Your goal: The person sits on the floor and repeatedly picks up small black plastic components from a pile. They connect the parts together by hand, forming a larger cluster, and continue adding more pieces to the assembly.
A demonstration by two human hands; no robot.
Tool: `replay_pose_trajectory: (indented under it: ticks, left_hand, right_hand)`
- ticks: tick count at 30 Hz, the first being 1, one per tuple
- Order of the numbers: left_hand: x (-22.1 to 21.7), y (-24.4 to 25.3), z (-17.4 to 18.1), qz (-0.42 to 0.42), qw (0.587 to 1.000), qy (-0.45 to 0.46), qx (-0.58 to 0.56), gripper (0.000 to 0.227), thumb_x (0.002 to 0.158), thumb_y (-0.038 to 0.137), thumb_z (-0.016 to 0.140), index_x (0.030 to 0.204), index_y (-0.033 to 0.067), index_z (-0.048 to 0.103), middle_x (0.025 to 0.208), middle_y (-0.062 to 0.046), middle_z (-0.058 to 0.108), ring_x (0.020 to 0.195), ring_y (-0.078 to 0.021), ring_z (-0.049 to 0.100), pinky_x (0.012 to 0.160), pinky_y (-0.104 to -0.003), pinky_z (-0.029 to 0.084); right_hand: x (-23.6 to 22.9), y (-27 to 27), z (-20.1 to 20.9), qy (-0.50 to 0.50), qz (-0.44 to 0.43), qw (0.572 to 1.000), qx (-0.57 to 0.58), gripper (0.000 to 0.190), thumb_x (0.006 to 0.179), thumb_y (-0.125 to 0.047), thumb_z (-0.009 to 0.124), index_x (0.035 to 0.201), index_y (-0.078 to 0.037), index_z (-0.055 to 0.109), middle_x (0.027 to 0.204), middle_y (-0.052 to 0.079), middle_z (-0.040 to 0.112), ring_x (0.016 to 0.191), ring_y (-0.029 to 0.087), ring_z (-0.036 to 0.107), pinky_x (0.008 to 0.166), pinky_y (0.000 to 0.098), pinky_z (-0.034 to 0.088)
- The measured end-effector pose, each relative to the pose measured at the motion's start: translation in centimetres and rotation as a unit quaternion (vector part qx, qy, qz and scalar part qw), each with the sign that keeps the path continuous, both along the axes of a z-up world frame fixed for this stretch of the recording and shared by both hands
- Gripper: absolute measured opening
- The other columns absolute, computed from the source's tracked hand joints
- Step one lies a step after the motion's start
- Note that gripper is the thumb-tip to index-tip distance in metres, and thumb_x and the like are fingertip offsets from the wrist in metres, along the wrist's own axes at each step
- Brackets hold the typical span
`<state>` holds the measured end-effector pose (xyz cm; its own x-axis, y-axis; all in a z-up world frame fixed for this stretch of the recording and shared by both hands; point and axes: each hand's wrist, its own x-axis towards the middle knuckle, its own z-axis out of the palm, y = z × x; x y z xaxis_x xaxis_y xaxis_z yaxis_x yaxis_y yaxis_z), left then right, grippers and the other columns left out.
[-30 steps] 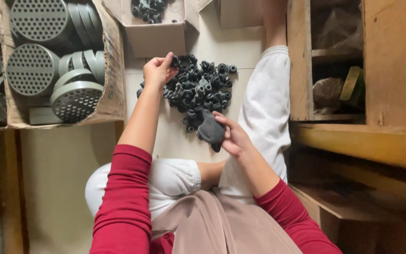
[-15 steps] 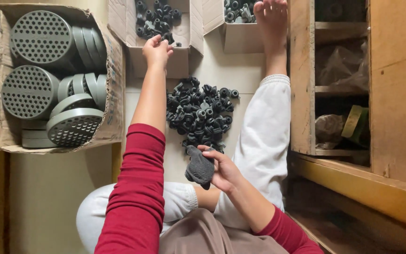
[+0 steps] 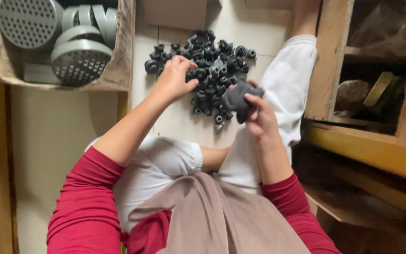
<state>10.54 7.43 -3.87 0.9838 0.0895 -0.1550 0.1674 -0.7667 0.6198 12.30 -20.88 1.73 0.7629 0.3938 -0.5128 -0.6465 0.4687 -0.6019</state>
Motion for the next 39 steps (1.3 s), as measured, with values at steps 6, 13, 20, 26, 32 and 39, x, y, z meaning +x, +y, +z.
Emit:
replay_pose_trajectory:
  ticks: [6,13,20,26,32,39]
  left_hand:
    - [-9.0,-5.9,-2.0,-0.002,0.984,0.175,0.014,0.054,0.08,0.025,0.083,0.129,0.0088,0.067,0.121,-0.018,0.061,0.113,-0.0374,0.066,0.084,-0.051,0.061]
    - [-8.8,-10.7,-7.5,-0.133,0.937,-0.222,0.236,0.024,0.07,0.015,0.08,0.089,0.0162,0.066,0.094,-0.003,0.053,0.085,-0.0232,0.061,0.054,-0.033,0.054]
    - [-9.9,-14.1,-11.7,-0.241,0.926,-0.261,0.131,0.01,0.094,0.023,0.065,0.099,0.0165,0.059,0.095,-0.006,0.056,0.07,-0.0257,0.058,0.052,-0.037,0.051]
    - [-9.9,-13.7,-13.6,-0.228,0.94,-0.214,0.14,0.014,0.094,0.026,0.065,0.09,0.0137,0.058,0.087,-0.007,0.053,0.063,-0.0305,0.062,0.052,-0.041,0.052]
    - [-7.9,-11.0,-5.2,-0.205,0.961,-0.161,0.089,0.026,0.074,0.015,0.086,0.092,0.0186,0.068,0.111,0.0,0.062,0.094,-0.0243,0.067,0.077,-0.035,0.059]
    - [-7.2,-3.3,6.6,-0.017,0.961,-0.17,-0.219,0.041,0.074,0.002,0.083,0.111,0.0153,0.07,0.112,-0.003,0.069,0.092,-0.024,0.073,0.085,-0.031,0.062]
  right_hand:
    - [0.6,-2.4,-4.7,-0.157,-0.109,0.966,-0.173,0.069,0.076,0.008,0.088,0.135,0.0,0.053,0.109,0.016,0.067,0.103,0.027,0.072,0.087,0.0427,0.065]
    - [0.7,-0.3,-7.3,-0.123,-0.131,0.969,-0.169,0.036,0.071,0.013,0.086,0.098,-0.001,0.068,0.086,0.012,0.063,0.08,0.03,0.072,0.068,0.0458,0.067]
    - [-1.1,1.8,-3.4,-0.007,-0.167,0.969,-0.182,0.039,0.069,0.005,0.085,0.101,-0.004,0.065,0.089,0.013,0.063,0.084,0.031,0.069,0.068,0.0521,0.06]
    - [0.4,-0.5,-8.8,-0.018,-0.15,0.971,-0.186,0.048,0.071,0.005,0.083,0.113,-0.006,0.062,0.101,0.015,0.061,0.095,0.032,0.067,0.077,0.0487,0.059]
    - [-0.9,0.5,-4.8,-0.081,-0.125,0.974,-0.169,0.04,0.084,-0.014,0.081,0.12,-0.003,0.067,0.105,0.014,0.064,0.099,0.024,0.064,0.084,0.0393,0.06]
    - [-2.5,1.9,-4.4,-0.161,-0.02,0.97,-0.183,0.033,0.077,-0.004,0.085,0.107,0.001,0.073,0.083,0.011,0.067,0.077,0.021,0.073,0.069,0.0342,0.067]
